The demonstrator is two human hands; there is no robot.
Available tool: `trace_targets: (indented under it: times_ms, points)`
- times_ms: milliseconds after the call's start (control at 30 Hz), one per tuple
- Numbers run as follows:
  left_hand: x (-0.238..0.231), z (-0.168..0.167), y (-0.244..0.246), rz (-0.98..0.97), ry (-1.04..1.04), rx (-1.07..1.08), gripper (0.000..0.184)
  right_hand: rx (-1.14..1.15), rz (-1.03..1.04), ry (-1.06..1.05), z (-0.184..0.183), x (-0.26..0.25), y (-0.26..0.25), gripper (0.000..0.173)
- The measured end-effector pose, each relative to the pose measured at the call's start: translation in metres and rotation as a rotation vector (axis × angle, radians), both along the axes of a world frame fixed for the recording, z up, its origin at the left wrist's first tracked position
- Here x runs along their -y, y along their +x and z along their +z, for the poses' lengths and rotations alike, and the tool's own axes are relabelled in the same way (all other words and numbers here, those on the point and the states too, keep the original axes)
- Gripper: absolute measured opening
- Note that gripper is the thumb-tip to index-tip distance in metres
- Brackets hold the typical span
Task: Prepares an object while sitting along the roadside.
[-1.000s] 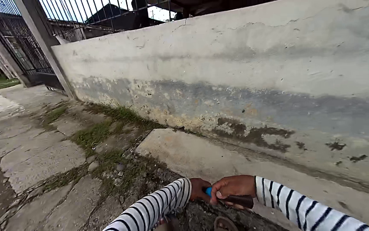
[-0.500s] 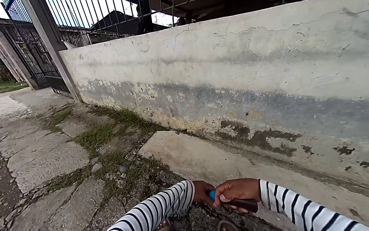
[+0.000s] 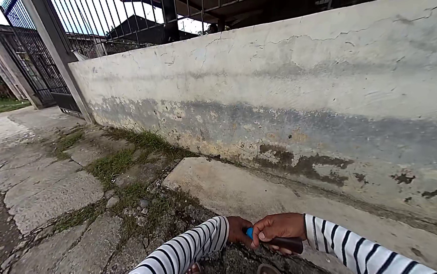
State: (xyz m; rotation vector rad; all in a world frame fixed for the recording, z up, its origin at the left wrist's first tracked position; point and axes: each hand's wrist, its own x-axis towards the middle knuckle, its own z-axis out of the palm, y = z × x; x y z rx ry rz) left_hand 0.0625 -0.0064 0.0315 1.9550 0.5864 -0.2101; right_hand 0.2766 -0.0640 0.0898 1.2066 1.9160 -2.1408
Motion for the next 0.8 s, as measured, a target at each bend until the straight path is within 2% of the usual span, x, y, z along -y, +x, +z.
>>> trace_targets:
  times_ms: [800]
  points:
    - [0.0016, 0.0028, -0.0003, 0.012, -0.001, -0.006, 0.038, -0.023, 0.007, -0.017, -0.0046, -0.0033, 0.002, 0.024]
